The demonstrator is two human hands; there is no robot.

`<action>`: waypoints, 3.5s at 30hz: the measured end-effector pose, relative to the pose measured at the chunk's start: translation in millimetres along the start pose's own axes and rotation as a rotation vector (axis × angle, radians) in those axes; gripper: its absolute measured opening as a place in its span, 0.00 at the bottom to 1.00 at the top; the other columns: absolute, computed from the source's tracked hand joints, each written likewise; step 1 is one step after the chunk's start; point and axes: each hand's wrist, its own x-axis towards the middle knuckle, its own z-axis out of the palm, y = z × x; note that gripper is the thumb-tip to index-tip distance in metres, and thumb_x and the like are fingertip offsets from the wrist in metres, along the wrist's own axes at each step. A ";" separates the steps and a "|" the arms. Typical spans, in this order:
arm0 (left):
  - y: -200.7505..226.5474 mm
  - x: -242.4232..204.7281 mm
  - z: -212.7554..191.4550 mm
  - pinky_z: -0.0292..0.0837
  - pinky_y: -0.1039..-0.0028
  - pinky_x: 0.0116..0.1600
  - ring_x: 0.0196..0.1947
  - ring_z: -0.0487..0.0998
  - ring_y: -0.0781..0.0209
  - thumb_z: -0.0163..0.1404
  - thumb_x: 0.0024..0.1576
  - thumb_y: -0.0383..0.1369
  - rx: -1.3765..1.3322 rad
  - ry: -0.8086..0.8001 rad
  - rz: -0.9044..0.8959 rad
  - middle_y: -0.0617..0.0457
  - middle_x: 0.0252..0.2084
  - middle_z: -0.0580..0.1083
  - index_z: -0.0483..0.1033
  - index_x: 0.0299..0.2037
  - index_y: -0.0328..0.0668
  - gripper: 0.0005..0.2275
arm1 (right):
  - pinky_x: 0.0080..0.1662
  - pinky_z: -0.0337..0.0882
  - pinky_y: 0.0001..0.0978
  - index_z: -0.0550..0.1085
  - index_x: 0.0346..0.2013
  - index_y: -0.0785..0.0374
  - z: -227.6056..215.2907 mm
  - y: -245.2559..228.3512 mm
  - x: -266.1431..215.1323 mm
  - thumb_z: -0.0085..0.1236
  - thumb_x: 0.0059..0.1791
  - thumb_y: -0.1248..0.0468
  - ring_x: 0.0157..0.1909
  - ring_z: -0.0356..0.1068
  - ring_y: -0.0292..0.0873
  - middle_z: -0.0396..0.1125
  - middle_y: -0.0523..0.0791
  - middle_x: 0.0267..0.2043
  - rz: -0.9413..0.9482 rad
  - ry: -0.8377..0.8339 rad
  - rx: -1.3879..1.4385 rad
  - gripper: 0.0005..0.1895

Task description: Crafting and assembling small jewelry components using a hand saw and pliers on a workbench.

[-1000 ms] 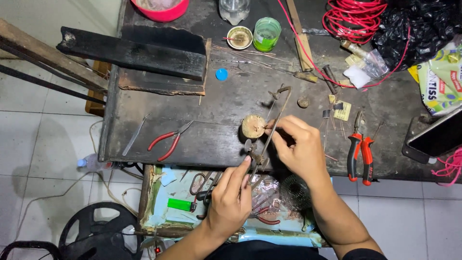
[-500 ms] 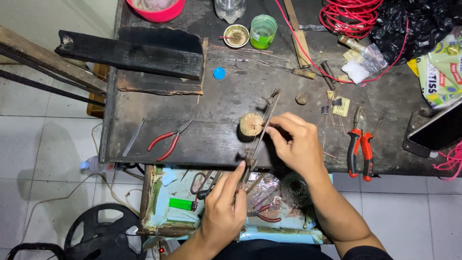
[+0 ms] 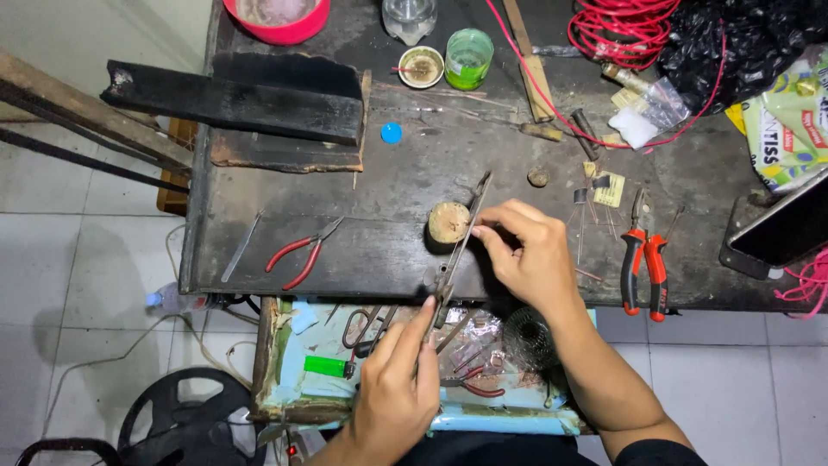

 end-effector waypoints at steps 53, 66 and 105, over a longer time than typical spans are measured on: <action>-10.9 21.6 28.1 0.74 0.69 0.40 0.35 0.76 0.54 0.44 0.66 0.23 0.030 0.078 0.137 0.45 0.41 0.72 0.63 0.68 0.29 0.19 | 0.39 0.70 0.32 0.78 0.35 0.65 -1.2 -2.9 -0.2 0.58 0.53 0.67 0.34 0.73 0.42 0.74 0.45 0.35 0.012 -0.017 0.009 0.04; -17.1 32.4 39.7 0.76 0.71 0.37 0.34 0.75 0.54 0.42 0.67 0.20 0.019 0.140 0.266 0.40 0.40 0.72 0.61 0.65 0.18 0.17 | 0.39 0.70 0.32 0.78 0.36 0.65 -1.9 -2.6 1.9 0.59 0.53 0.66 0.35 0.74 0.42 0.75 0.45 0.36 0.002 -0.009 0.002 0.04; -113.2 -45.1 39.5 0.86 0.70 0.47 0.37 0.86 0.54 0.48 0.60 0.27 -0.112 0.242 0.131 0.44 0.35 0.81 0.75 0.48 0.22 0.12 | 0.34 0.71 0.29 0.79 0.45 0.56 -37.2 82.6 7.5 0.66 0.46 0.67 0.34 0.74 0.39 0.73 0.45 0.44 0.265 0.179 -0.122 0.13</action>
